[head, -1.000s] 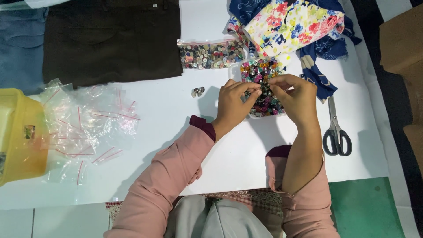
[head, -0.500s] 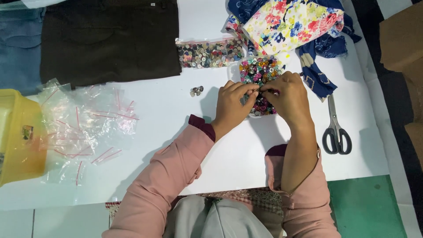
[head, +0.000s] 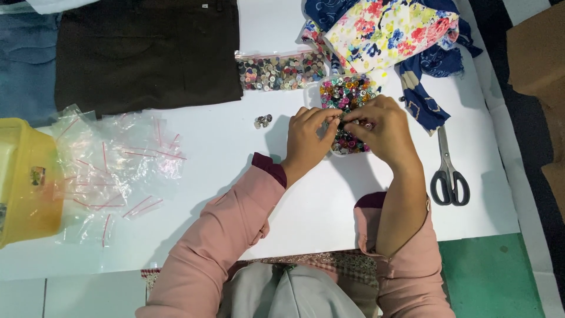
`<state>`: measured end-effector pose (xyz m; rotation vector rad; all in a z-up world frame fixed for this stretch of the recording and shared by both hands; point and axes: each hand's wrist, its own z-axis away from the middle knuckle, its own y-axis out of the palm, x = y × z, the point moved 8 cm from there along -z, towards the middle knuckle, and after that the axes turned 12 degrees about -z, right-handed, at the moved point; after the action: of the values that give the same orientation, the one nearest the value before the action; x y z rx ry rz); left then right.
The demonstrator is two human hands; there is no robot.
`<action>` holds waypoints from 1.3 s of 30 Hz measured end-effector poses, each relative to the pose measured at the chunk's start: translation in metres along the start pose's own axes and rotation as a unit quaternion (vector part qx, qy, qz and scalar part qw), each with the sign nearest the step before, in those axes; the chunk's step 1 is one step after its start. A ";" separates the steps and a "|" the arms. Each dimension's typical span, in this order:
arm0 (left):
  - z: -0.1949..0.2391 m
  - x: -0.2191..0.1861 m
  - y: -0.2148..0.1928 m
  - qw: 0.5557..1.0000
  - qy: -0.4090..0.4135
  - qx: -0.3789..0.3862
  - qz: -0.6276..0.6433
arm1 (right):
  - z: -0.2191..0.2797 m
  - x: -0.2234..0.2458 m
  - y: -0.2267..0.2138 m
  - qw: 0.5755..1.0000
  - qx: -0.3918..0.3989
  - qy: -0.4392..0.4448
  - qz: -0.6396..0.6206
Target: Packaging small decorative buttons into individual plastic bags at a work station.
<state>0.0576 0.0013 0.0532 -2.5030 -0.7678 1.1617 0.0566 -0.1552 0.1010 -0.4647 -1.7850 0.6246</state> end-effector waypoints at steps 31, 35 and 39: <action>0.016 0.022 -0.050 0.999 -0.031 -0.012 0.029 | -0.001 0.019 0.019 0.982 -0.071 -0.104 -0.140; 0.020 0.039 -0.085 1.000 -0.021 -0.011 0.014 | -0.001 0.026 0.037 0.968 -0.068 -0.102 -0.217; 0.022 0.065 -0.116 0.998 -0.057 0.009 -0.021 | 0.001 0.052 0.068 0.947 -0.073 -0.119 -0.290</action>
<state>0.0348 0.1335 0.0511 -2.4109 -0.8322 1.3009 0.0409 -0.0708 0.0975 0.0561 -2.0777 0.1362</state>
